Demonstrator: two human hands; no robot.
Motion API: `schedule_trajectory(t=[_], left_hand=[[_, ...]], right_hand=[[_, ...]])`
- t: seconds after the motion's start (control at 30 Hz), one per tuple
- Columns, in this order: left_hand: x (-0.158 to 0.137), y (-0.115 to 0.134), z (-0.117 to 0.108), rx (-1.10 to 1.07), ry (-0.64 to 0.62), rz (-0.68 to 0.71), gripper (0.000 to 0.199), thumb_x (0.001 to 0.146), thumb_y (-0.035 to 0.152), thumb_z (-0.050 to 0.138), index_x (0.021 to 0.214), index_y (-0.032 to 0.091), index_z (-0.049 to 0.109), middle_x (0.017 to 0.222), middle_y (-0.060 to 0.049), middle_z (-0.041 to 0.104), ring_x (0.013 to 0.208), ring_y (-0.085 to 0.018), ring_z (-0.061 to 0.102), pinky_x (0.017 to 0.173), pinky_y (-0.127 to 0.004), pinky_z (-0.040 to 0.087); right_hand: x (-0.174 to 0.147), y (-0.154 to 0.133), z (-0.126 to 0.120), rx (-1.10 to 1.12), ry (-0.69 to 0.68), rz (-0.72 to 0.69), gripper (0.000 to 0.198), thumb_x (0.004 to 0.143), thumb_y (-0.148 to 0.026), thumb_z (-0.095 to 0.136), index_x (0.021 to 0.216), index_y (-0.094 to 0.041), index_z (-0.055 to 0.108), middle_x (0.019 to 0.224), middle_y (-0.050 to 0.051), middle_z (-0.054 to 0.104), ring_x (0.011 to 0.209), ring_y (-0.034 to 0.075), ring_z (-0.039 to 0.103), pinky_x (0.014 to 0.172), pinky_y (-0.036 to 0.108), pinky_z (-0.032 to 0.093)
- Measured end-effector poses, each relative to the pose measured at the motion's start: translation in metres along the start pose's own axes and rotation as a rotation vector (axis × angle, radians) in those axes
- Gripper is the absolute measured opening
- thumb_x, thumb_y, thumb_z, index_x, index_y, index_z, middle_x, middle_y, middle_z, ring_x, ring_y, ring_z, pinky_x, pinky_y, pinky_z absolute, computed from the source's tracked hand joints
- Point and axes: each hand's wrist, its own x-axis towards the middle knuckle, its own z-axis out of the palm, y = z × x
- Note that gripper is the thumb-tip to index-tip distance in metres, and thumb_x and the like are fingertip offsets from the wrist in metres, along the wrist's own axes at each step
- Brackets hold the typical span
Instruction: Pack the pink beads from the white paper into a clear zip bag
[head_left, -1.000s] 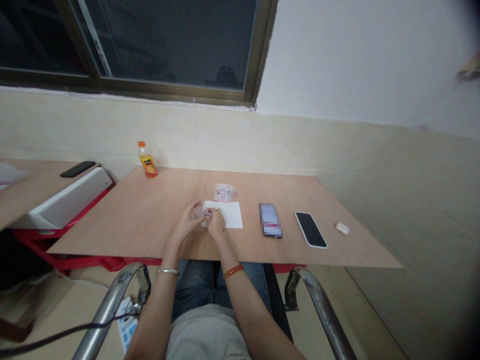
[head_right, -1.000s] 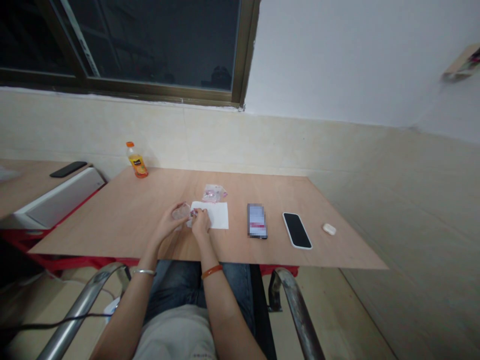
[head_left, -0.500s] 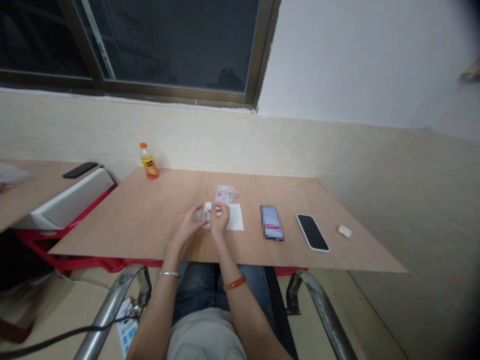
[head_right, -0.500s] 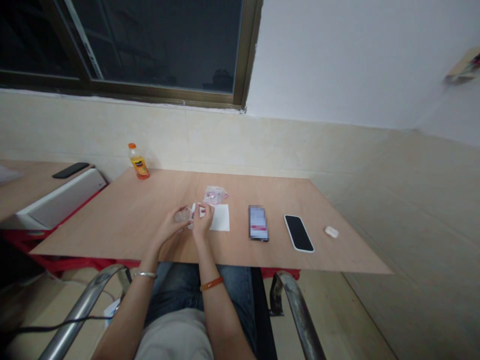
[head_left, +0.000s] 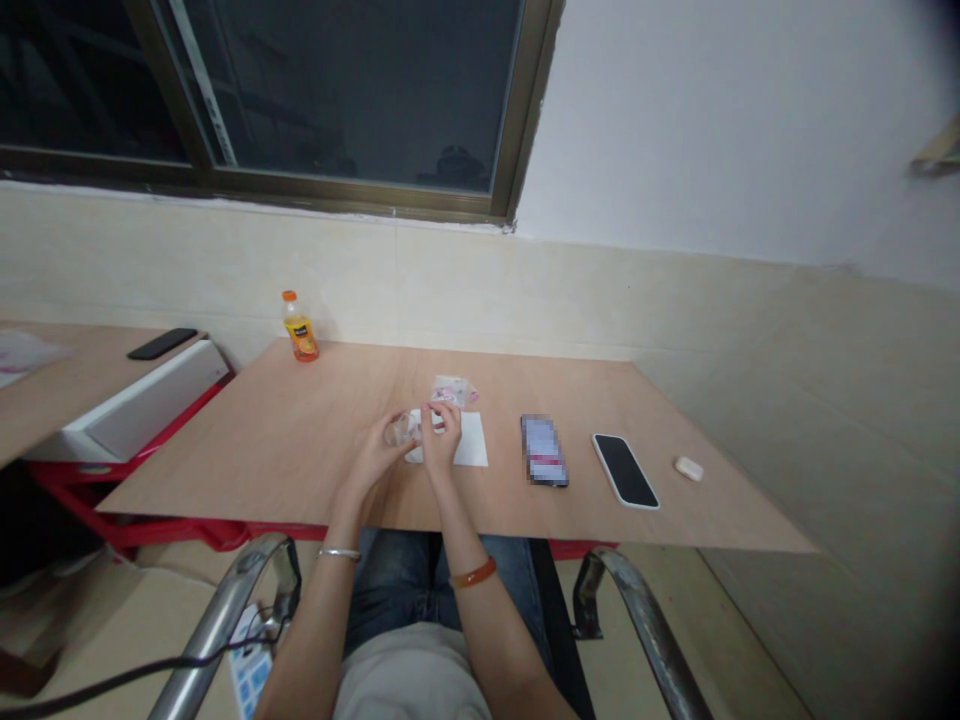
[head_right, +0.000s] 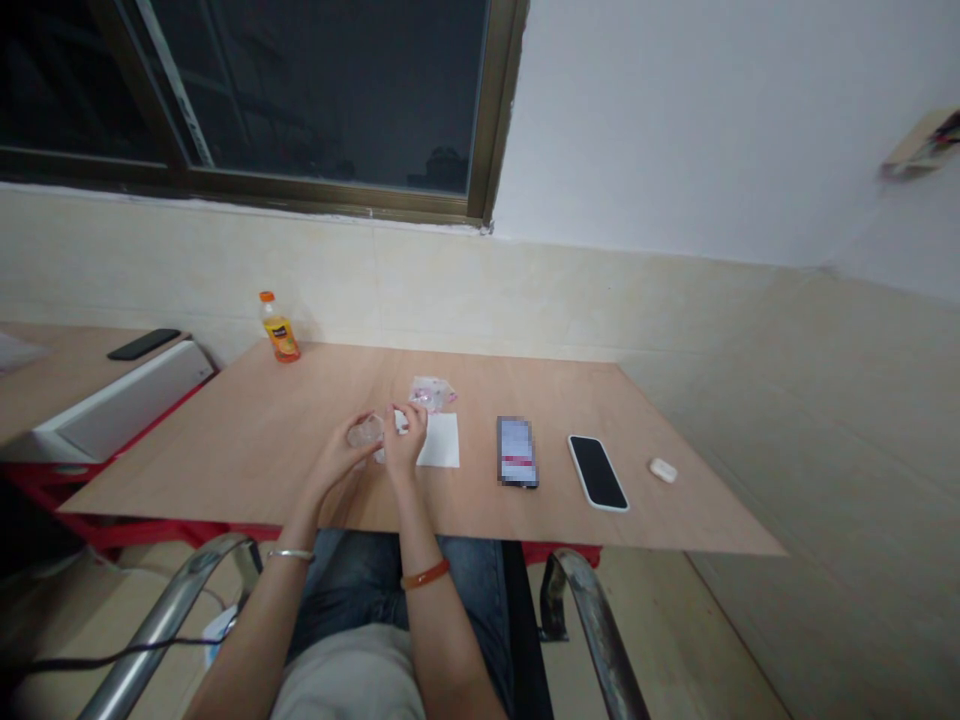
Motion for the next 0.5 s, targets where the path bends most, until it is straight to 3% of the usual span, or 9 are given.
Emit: schedule_trajectory(t=[0.13,0.33,0.5], left_hand=[[0.001,-0.004,0.0,0.056,0.022,0.013,0.061,0.064,0.039,0.074,0.117,0.015,0.055,0.116,-0.013,0.06,0.108,-0.026,0.056,0.097,-0.043,0.042],[0.001,-0.003,0.0,0.014,0.03,-0.024,0.061,0.065,0.038,0.073,0.117,0.014,0.054,0.116,-0.013,0.06,0.107,-0.025,0.058,0.094,-0.042,0.045],[0.001,-0.007,0.0,-0.001,0.027,-0.013,0.062,0.065,0.037,0.072,0.12,0.014,0.053,0.115,-0.013,0.061,0.11,-0.027,0.056,0.096,-0.044,0.043]], right_hand=[[0.006,0.021,0.001,0.009,0.035,0.061,0.023,0.085,-0.028,0.045,0.091,-0.013,0.062,0.097,0.009,0.059,0.086,0.015,0.055,0.069,0.023,0.044],[0.002,0.066,0.01,-0.296,-0.223,0.185,0.022,0.077,-0.017,0.055,0.095,-0.011,0.065,0.098,0.012,0.06,0.088,0.018,0.057,0.077,0.026,0.043],[-0.001,0.074,0.014,-0.541,-0.271,0.166,0.024,0.082,-0.028,0.055,0.099,-0.015,0.068,0.099,0.011,0.06,0.086,0.019,0.058,0.072,0.025,0.042]])
